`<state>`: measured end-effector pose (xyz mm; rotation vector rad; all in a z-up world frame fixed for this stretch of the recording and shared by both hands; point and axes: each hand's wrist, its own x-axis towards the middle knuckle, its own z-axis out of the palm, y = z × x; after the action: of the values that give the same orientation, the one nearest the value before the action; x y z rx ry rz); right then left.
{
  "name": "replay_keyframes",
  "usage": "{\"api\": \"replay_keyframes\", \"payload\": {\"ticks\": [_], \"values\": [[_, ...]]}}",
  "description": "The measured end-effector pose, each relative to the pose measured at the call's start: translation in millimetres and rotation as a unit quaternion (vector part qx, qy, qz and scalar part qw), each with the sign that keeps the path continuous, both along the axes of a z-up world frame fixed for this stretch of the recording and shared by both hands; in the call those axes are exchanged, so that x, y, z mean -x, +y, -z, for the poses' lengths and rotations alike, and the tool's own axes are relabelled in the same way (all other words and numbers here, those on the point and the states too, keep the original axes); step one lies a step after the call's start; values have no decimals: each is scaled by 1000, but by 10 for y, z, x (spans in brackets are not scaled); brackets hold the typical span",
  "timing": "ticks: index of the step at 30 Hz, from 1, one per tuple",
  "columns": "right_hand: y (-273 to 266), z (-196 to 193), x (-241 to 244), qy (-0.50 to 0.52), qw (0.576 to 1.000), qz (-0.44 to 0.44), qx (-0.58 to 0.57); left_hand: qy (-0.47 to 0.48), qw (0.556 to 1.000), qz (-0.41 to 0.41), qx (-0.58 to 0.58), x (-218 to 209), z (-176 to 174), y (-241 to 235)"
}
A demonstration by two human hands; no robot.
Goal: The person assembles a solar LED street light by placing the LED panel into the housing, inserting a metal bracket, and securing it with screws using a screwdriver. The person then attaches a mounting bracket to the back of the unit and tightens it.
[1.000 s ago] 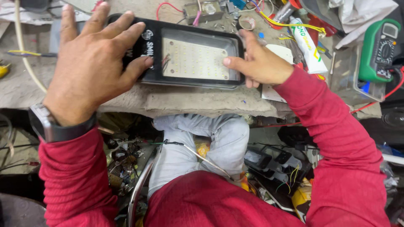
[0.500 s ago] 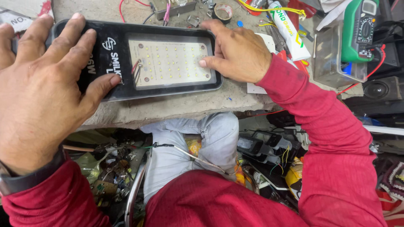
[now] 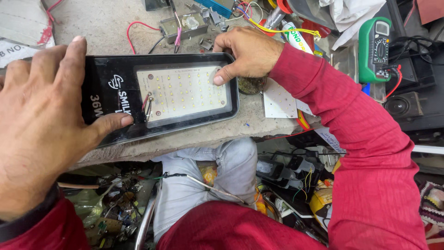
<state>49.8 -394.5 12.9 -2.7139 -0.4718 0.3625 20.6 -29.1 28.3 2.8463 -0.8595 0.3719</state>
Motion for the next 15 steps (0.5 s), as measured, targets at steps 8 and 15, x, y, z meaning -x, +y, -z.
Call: {"api": "replay_keyframes", "payload": {"ticks": [8,15], "values": [[82,-118,219,-42,997,44,-43,238,966,-27,-94,-661,2,-24],[128,-199,619,-172,981,19,-93,275,961,-21,34,-337,125,195]]}}
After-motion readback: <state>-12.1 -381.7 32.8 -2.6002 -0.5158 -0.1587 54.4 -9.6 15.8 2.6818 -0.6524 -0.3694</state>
